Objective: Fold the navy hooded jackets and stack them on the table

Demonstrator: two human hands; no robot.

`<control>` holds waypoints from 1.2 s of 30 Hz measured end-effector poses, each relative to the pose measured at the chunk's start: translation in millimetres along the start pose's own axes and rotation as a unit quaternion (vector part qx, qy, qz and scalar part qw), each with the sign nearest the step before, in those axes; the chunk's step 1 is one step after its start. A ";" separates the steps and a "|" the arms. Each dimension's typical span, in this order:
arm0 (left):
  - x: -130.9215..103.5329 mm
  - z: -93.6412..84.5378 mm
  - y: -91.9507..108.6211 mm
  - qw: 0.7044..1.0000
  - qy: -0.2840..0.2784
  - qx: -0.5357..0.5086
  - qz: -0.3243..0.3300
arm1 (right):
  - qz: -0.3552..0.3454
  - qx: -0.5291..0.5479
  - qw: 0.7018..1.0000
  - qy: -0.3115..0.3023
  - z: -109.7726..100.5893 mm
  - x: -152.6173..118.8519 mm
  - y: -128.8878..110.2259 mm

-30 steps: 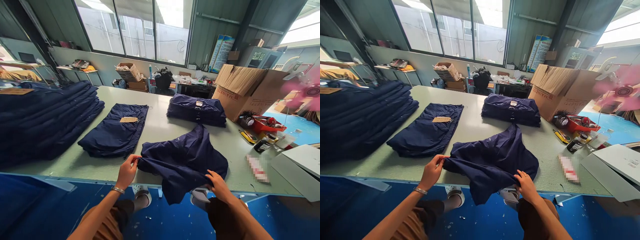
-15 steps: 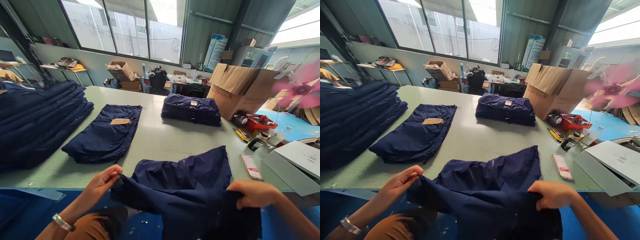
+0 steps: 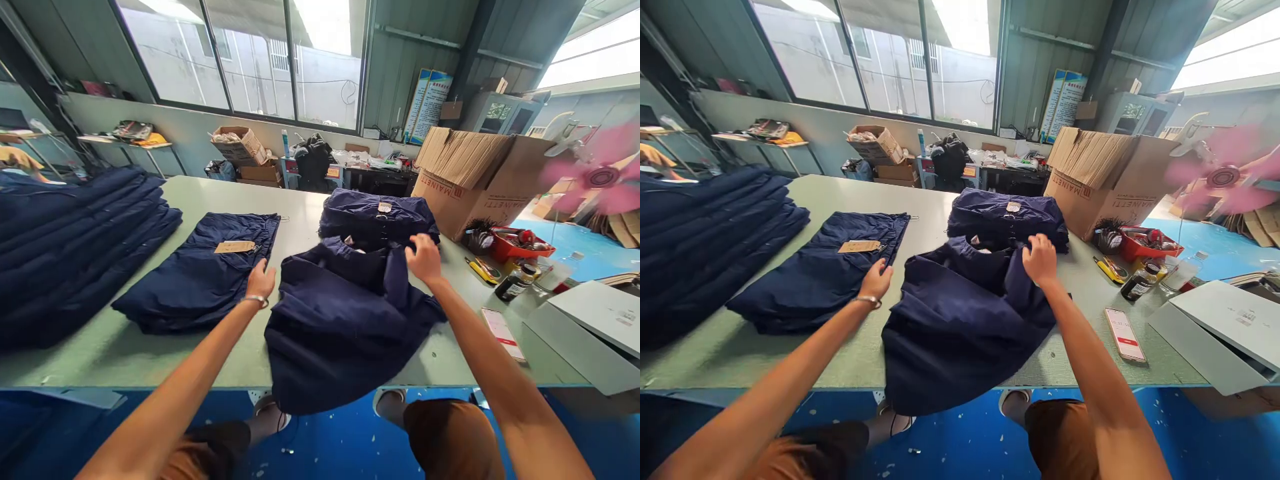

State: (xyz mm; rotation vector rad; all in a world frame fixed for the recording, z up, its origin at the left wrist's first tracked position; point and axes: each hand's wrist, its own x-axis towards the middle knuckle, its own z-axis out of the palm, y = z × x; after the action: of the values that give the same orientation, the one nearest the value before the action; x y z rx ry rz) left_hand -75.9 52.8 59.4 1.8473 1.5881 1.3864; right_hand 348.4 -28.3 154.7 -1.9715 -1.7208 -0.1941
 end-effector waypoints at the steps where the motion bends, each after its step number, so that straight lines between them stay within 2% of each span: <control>1: -17.3 6.4 -5.1 1.000 0.011 0.019 -0.006 | -0.008 -0.006 1.000 -0.026 16.9 -18.8 13.0; 5: -102.7 28.8 -12.8 0.998 -0.008 0.061 0.003 | 0.044 -0.030 0.992 -0.117 74.9 -94.9 66.1; 7: -147.4 40.5 -10.6 0.992 -0.036 0.109 0.051 | 0.076 -0.035 0.987 -0.141 95.0 -124.3 84.2; 10: -203.8 58.5 -6.0 0.960 -0.131 0.200 0.147 | 0.096 -0.050 0.982 -0.154 111.8 -158.2 93.8; 13: -235.8 65.2 -6.9 0.927 -0.201 0.266 0.172 | 0.079 -0.094 0.982 -0.142 110.1 -187.1 89.4; 15: -244.0 55.1 -13.7 0.917 -0.224 0.283 0.172 | 0.036 -0.120 0.981 -0.149 99.0 -205.7 86.3; 18: -246.7 17.5 -33.0 0.910 -0.258 0.269 0.182 | -0.025 -0.127 0.966 -0.222 72.2 -229.1 90.3; 20: -246.1 -13.5 -45.9 0.904 -0.288 0.258 0.181 | -0.016 -0.100 0.955 -0.277 51.7 -237.3 99.5; 22: -243.4 -38.0 -51.0 0.898 -0.319 0.249 0.171 | 0.023 -0.071 0.952 -0.298 33.0 -238.6 110.2; 24: -238.7 -47.7 -43.0 0.905 -0.321 0.234 0.151 | 0.060 -0.061 0.952 -0.295 20.0 -235.6 116.1; 25: -236.5 -45.8 -33.6 0.916 -0.302 0.223 0.138 | 0.065 -0.059 0.953 -0.288 16.5 -233.8 115.2; 27: -234.9 -29.0 -5.7 0.945 -0.238 0.189 0.119 | 0.041 -0.038 0.961 -0.269 16.1 -230.7 103.3; 29: -239.7 1.1 29.6 0.962 -0.202 0.132 0.128 | -0.007 -0.007 0.968 -0.251 22.3 -226.3 78.5; 31: -248.3 38.2 64.4 0.959 -0.236 0.073 0.138 | -0.038 0.000 0.963 -0.269 30.1 -215.5 45.2; 33: -252.5 74.3 91.3 0.948 -0.289 0.054 0.122 | -0.037 0.001 0.950 -0.310 34.5 -194.9 10.4; 34: -249.6 89.0 100.2 0.943 -0.313 0.050 0.107 | -0.033 0.045 0.945 -0.322 34.8 -181.4 -5.3; 35: -242.0 99.8 105.5 0.938 -0.333 0.037 0.088 | -0.030 0.127 0.938 -0.321 34.0 -166.8 -18.8; 36: -229.0 105.7 107.3 0.934 -0.348 0.012 0.074 | -0.029 0.232 0.919 -0.318 32.7 -152.4 -29.5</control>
State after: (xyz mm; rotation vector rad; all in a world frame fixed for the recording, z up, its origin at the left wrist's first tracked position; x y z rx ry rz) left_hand 93.9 -150.8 -10.2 2.1683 1.1137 0.6210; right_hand 284.6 -146.0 69.7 -1.7127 -1.9615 0.8527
